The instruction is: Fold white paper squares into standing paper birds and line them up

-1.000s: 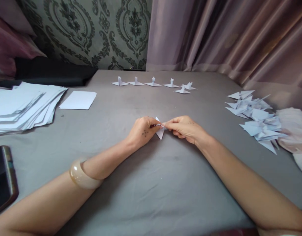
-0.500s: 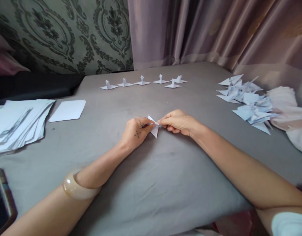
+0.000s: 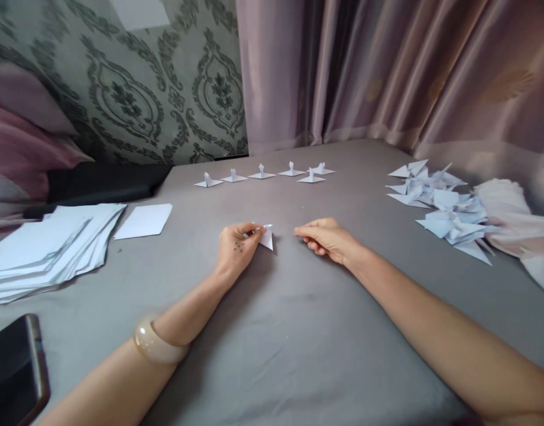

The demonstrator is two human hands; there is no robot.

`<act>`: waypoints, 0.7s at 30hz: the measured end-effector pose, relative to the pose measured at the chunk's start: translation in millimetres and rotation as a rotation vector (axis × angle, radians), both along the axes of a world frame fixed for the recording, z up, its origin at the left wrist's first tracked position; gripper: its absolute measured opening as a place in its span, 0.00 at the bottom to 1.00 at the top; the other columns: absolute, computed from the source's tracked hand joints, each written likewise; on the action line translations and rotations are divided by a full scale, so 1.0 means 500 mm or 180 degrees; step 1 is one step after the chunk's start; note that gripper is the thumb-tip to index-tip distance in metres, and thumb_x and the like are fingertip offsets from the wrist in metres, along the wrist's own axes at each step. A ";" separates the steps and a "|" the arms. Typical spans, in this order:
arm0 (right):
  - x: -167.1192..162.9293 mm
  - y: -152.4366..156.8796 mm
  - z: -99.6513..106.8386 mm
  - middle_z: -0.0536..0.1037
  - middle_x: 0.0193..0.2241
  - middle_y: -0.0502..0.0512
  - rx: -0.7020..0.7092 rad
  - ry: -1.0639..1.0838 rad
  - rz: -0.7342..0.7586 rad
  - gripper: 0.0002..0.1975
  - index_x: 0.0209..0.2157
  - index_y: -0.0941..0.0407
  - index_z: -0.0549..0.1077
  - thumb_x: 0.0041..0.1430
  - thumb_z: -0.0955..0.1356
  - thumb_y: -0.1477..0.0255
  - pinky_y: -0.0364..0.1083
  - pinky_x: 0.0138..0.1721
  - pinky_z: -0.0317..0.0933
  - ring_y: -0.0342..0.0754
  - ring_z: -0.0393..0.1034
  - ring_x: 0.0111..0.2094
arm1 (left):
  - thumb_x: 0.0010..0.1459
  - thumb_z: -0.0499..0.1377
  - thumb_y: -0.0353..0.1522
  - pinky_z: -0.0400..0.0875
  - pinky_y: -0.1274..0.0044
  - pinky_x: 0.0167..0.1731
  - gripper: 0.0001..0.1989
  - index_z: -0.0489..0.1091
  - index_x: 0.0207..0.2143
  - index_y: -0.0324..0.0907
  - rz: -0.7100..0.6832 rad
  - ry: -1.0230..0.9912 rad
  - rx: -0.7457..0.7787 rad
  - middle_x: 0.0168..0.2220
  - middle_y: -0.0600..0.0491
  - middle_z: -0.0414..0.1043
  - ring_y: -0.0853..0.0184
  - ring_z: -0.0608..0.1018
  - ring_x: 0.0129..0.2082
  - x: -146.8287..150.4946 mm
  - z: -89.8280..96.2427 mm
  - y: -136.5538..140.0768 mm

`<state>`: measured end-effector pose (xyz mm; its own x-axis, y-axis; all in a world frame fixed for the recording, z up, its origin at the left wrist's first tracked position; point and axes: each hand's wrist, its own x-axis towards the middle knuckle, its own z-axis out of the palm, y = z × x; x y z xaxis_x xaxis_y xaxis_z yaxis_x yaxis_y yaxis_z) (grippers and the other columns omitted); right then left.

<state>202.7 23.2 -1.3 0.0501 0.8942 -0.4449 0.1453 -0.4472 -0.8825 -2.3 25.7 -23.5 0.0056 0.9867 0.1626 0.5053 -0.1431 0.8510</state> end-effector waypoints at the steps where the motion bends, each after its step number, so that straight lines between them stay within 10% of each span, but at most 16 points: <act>1: -0.001 -0.002 -0.002 0.66 0.14 0.45 0.0042 -0.0011 0.0031 0.08 0.21 0.58 0.68 0.47 0.71 0.75 0.36 0.10 0.43 0.34 0.52 0.12 | 0.53 0.59 0.38 0.64 0.78 0.29 0.12 0.78 0.30 0.40 0.0148 0.0008 0.0037 0.25 0.54 0.75 0.67 0.74 0.27 -0.002 -0.001 0.006; 12: 0.005 -0.012 -0.015 0.64 0.12 0.43 0.0341 -0.0064 0.0327 0.09 0.20 0.58 0.68 0.45 0.72 0.72 0.36 0.11 0.44 0.34 0.52 0.11 | 0.48 0.65 0.35 0.66 0.73 0.45 0.21 0.70 0.46 0.42 0.0639 0.0807 0.0355 0.39 0.49 0.71 0.62 0.73 0.43 -0.021 -0.019 0.027; 21: 0.007 -0.021 -0.016 0.65 0.13 0.43 0.0501 -0.0153 0.0427 0.06 0.24 0.59 0.70 0.48 0.70 0.73 0.36 0.12 0.47 0.34 0.54 0.12 | 0.49 0.64 0.37 0.63 0.68 0.49 0.13 0.74 0.37 0.42 0.0870 0.1084 0.0039 0.42 0.47 0.72 0.57 0.72 0.47 -0.048 -0.003 0.001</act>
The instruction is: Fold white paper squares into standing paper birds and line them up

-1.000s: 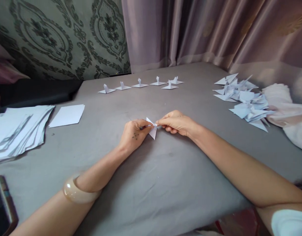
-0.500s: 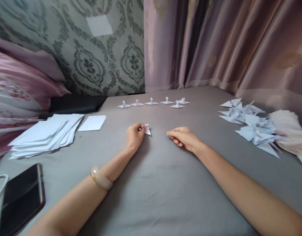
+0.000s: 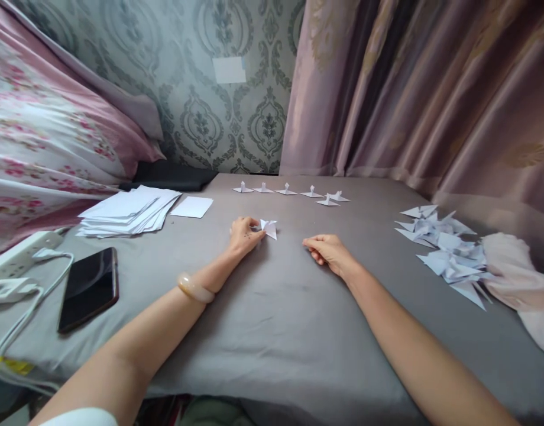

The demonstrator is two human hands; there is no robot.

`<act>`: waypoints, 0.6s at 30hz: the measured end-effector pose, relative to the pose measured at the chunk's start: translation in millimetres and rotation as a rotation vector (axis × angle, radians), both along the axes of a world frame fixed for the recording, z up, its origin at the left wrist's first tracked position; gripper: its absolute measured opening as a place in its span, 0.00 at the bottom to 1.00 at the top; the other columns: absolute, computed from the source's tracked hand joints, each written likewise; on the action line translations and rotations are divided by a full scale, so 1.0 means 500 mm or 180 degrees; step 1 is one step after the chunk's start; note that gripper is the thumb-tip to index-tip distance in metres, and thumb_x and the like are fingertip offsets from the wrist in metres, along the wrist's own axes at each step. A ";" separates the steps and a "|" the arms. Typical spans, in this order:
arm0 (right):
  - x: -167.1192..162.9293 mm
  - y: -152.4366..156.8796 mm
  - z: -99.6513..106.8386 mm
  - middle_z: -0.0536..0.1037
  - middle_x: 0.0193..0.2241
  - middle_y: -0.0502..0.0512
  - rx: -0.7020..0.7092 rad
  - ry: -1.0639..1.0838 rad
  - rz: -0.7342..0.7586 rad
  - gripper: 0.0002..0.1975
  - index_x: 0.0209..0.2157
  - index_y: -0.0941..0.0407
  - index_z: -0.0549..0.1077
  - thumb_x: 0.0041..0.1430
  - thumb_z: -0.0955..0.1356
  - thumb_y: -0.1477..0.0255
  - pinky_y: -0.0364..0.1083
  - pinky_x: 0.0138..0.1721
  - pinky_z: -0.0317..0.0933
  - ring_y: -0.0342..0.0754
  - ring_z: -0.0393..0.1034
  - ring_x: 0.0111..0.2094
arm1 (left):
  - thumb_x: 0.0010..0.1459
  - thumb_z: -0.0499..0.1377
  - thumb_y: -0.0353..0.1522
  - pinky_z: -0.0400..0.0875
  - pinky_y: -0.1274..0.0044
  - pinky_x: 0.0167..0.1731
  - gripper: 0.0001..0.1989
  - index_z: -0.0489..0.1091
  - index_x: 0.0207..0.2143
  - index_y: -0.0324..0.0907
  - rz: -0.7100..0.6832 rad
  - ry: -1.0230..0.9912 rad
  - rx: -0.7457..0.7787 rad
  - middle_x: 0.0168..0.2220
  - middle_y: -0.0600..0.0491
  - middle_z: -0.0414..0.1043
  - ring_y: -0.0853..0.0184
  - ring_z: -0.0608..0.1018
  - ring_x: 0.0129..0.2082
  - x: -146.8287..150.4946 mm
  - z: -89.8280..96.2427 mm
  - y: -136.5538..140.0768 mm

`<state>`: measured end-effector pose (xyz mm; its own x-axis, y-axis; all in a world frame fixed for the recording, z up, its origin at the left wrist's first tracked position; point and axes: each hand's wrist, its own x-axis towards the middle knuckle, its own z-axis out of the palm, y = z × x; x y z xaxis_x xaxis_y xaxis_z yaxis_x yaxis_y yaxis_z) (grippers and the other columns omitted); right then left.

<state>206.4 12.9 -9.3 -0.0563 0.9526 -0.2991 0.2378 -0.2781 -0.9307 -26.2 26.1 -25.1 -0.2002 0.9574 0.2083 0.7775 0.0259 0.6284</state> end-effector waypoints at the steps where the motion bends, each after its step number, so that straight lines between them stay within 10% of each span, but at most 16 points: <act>1: 0.000 -0.001 0.000 0.65 0.13 0.43 0.0020 -0.0007 0.0009 0.06 0.24 0.59 0.70 0.48 0.70 0.73 0.36 0.12 0.47 0.34 0.54 0.12 | 0.49 0.63 0.37 0.63 0.67 0.49 0.12 0.74 0.36 0.42 -0.0018 0.0009 -0.0005 0.41 0.48 0.73 0.57 0.72 0.47 0.002 0.002 -0.003; 18: -0.011 -0.011 0.002 0.63 0.10 0.42 0.0126 -0.0170 0.0045 0.08 0.21 0.58 0.68 0.53 0.66 0.76 0.36 0.12 0.46 0.34 0.52 0.10 | 0.52 0.59 0.35 0.63 0.75 0.38 0.08 0.76 0.29 0.42 -0.0022 0.0321 -0.0184 0.30 0.52 0.78 0.62 0.77 0.36 0.034 0.006 0.048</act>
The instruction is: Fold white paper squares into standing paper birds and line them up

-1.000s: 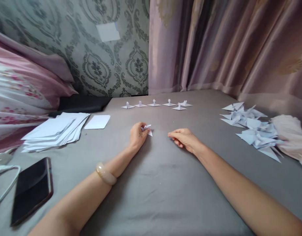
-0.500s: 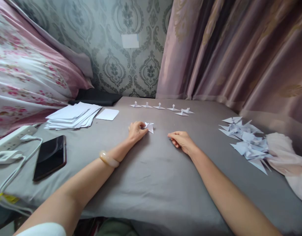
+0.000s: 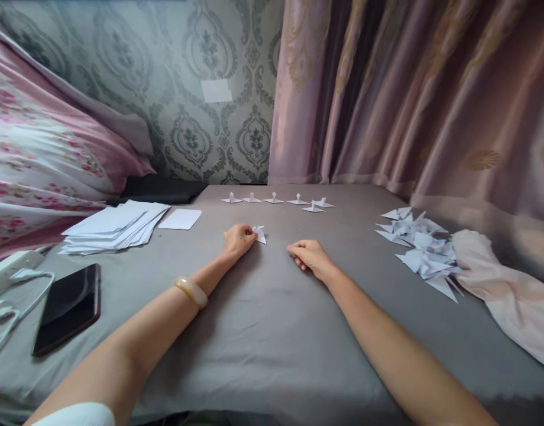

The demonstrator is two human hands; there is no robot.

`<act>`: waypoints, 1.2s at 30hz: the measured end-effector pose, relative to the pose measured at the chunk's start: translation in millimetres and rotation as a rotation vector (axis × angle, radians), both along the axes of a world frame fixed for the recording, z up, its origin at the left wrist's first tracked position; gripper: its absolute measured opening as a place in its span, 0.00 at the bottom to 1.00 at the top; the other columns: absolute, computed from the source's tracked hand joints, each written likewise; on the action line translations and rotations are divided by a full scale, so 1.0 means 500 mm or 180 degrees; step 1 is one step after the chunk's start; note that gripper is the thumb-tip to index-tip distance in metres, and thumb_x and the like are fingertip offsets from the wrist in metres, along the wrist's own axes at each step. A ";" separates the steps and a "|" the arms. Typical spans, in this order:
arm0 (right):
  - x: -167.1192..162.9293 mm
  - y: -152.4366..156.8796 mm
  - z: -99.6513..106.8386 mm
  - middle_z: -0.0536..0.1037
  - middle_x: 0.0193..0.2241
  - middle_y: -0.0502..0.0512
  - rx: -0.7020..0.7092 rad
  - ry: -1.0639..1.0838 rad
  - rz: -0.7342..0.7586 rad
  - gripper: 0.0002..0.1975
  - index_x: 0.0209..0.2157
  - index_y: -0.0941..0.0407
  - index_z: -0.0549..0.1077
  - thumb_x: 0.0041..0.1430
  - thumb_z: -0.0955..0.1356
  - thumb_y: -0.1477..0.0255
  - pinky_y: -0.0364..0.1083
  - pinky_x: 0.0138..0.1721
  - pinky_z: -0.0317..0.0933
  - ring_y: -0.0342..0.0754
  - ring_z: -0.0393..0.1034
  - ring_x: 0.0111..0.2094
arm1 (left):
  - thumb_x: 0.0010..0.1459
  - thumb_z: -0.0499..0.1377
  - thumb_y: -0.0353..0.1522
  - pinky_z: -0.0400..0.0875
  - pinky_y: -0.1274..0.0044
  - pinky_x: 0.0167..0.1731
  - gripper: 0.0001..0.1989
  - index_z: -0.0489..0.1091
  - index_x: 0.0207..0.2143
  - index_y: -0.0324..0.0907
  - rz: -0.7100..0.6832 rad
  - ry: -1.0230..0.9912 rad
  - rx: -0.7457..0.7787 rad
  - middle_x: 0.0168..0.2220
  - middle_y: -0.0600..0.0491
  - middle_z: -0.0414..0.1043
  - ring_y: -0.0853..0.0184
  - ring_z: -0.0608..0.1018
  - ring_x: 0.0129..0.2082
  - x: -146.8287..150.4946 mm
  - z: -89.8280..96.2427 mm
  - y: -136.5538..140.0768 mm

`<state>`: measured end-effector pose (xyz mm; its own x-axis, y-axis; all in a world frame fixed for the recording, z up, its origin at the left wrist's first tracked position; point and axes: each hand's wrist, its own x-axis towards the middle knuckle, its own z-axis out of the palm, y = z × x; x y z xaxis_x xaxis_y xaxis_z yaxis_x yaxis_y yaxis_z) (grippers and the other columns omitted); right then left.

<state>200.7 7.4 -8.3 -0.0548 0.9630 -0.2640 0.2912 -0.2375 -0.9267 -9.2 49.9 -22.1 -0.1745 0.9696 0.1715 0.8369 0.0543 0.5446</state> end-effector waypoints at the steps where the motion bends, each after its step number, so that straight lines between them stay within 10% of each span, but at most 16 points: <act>1: 0.000 -0.001 0.000 0.63 0.10 0.42 0.0004 -0.0005 -0.0005 0.08 0.21 0.58 0.68 0.53 0.66 0.76 0.36 0.13 0.46 0.34 0.52 0.10 | 0.53 0.58 0.35 0.63 0.75 0.38 0.09 0.76 0.30 0.42 0.0038 0.0023 0.0016 0.31 0.51 0.78 0.61 0.77 0.37 0.010 0.002 0.012; 14: 0.002 0.001 -0.018 0.63 0.10 0.42 0.0097 -0.0012 0.0076 0.06 0.25 0.57 0.69 0.54 0.67 0.72 0.36 0.13 0.48 0.36 0.54 0.11 | 0.57 0.53 0.34 0.65 0.66 0.45 0.15 0.78 0.38 0.40 0.0449 0.0133 0.0119 0.40 0.40 0.79 0.52 0.77 0.46 0.191 0.021 0.202; 36: 0.003 0.000 -0.019 0.64 0.11 0.44 0.0151 -0.0132 0.0192 0.06 0.27 0.57 0.72 0.55 0.66 0.71 0.36 0.11 0.49 0.38 0.57 0.11 | 0.58 0.53 0.35 0.63 0.65 0.49 0.15 0.76 0.40 0.38 0.0412 0.0350 -0.0044 0.44 0.38 0.77 0.51 0.75 0.49 0.249 -0.004 0.254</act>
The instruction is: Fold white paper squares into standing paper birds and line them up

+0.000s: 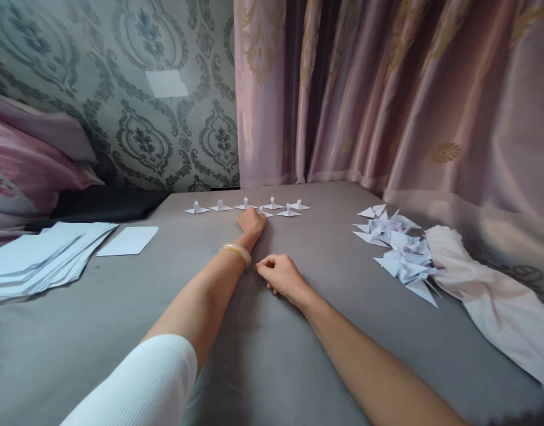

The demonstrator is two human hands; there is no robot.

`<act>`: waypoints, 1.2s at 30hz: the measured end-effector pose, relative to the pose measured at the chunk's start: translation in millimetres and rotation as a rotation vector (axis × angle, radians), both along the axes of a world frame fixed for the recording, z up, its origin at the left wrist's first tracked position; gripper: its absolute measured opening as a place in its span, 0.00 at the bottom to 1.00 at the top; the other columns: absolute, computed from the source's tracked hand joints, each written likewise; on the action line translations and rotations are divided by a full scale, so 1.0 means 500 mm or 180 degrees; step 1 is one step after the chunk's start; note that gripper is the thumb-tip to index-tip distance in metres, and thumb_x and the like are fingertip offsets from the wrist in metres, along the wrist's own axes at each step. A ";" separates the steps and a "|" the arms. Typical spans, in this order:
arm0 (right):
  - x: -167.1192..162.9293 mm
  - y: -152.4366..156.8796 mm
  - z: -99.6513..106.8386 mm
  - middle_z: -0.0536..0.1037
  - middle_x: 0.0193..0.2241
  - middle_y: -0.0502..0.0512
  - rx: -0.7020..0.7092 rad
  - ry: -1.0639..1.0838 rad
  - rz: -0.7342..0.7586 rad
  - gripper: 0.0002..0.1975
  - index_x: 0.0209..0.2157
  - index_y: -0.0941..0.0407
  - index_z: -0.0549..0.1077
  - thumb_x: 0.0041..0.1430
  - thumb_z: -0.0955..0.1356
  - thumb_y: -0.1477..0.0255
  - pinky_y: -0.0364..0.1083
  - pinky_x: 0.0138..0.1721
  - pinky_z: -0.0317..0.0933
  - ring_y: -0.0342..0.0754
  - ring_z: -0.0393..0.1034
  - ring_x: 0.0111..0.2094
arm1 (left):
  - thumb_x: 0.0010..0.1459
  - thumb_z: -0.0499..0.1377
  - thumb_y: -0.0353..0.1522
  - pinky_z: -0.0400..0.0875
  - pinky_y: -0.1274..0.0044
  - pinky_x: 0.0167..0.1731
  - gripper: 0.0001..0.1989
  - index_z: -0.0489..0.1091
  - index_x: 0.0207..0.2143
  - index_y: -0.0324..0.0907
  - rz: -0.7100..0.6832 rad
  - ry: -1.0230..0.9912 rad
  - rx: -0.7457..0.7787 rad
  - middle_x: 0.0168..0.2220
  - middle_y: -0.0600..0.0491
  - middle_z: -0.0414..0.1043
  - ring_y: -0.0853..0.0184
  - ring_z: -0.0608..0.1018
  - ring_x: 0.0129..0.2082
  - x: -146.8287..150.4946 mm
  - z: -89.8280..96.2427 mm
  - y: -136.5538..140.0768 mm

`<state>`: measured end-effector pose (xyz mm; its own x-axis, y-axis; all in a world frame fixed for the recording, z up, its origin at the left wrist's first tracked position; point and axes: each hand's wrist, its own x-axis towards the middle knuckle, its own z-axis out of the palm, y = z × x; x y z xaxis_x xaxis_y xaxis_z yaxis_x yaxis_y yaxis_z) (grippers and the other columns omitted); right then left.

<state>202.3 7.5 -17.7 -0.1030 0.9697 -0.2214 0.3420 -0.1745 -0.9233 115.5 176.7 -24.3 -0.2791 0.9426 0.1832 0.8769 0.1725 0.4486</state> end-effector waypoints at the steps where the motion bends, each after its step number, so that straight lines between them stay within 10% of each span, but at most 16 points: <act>1: 0.000 0.000 -0.001 0.64 0.11 0.44 0.0008 0.0002 0.0002 0.06 0.27 0.57 0.72 0.55 0.66 0.71 0.36 0.11 0.49 0.38 0.57 0.12 | 0.58 0.53 0.35 0.63 0.65 0.49 0.15 0.76 0.40 0.38 0.0003 -0.0016 0.0007 0.44 0.38 0.77 0.51 0.75 0.50 -0.001 -0.001 0.000; 17: 0.005 -0.002 0.003 0.65 0.13 0.43 0.0074 -0.0009 0.0015 0.06 0.28 0.57 0.71 0.54 0.68 0.69 0.36 0.13 0.50 0.37 0.57 0.12 | 0.55 0.57 0.44 0.66 0.68 0.46 0.17 0.74 0.36 0.40 -0.0274 -0.0591 0.0100 0.39 0.44 0.78 0.55 0.76 0.47 -0.052 -0.013 -0.019; 25: 0.009 -0.007 0.006 0.66 0.13 0.44 0.0138 -0.0069 0.0038 0.06 0.27 0.57 0.72 0.53 0.68 0.69 0.37 0.14 0.50 0.37 0.57 0.13 | 0.55 0.56 0.41 0.62 0.78 0.20 0.14 0.73 0.32 0.40 -0.0677 -0.0904 -0.0293 0.20 0.53 0.71 0.68 0.72 0.20 -0.246 -0.001 -0.103; 31: 0.007 -0.009 0.009 0.65 0.15 0.44 0.0156 -0.0204 0.0124 0.08 0.29 0.58 0.73 0.54 0.67 0.68 0.37 0.15 0.51 0.37 0.57 0.15 | 0.50 0.60 0.40 0.65 0.79 0.25 0.11 0.76 0.28 0.42 -0.0861 -0.0699 -0.0353 0.23 0.55 0.74 0.68 0.74 0.25 -0.380 0.027 -0.212; 36: 0.001 -0.009 0.016 0.64 0.15 0.44 0.0156 -0.0375 0.0072 0.11 0.29 0.58 0.73 0.51 0.68 0.64 0.37 0.16 0.51 0.38 0.57 0.16 | 0.56 0.55 0.38 0.69 0.77 0.38 0.14 0.75 0.39 0.41 -0.0182 -0.0307 0.0009 0.36 0.51 0.77 0.64 0.77 0.37 -0.475 0.045 -0.225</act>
